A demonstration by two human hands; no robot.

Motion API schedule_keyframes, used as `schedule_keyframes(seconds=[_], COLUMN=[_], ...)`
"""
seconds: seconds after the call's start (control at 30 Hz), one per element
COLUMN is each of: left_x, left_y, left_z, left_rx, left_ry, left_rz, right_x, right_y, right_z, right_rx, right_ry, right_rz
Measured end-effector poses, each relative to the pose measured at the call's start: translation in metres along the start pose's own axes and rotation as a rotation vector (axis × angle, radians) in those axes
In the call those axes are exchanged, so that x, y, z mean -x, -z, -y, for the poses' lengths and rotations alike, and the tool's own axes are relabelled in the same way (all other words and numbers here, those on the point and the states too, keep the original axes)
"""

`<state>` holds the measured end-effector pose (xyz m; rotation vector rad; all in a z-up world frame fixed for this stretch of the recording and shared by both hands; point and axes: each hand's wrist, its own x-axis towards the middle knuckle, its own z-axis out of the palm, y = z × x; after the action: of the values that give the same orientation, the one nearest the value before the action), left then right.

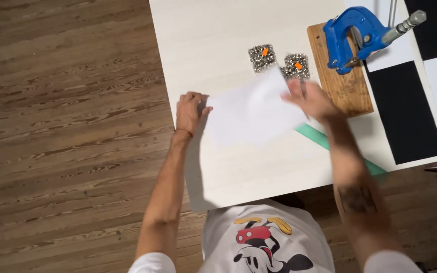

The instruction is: Marking lines on pieces of paper using a ruler and a pen

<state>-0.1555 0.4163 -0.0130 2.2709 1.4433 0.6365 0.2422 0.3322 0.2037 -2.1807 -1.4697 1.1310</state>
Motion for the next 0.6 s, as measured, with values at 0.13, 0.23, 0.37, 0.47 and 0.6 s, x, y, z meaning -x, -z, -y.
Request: schedule_keyframes(seconds=[0.13, 0.23, 0.37, 0.47, 0.6], left_x=[0.033, 0.065, 0.130, 0.182, 0.266], left_y=[-0.006, -0.004, 0.015, 0.008, -0.043], left_z=[-0.019, -0.048, -0.097, -0.137, -0.165], left_rx=[0.080, 0.045, 0.367, 0.580, 0.303], left_ry=[0.040, 0.098, 0.414, 0.622, 0.812], left_rz=[-0.139, -0.144, -0.022, -0.131, -0.188], right_x=[-0.137, -0.168, -0.116, -0.033, 0.054], right_y=[-0.066, -0.091, -0.080, -0.058, -0.043], right_z=[-0.007, 0.016, 0.009, -0.027, -0.166], right_rx=[-0.598, -0.449, 0.024, 0.184, 0.517], right_ry=[0.341, 0.362, 0.316, 0.322, 0.324], right_rz=[-0.013, -0.101, -0.117, -0.063, -0.197])
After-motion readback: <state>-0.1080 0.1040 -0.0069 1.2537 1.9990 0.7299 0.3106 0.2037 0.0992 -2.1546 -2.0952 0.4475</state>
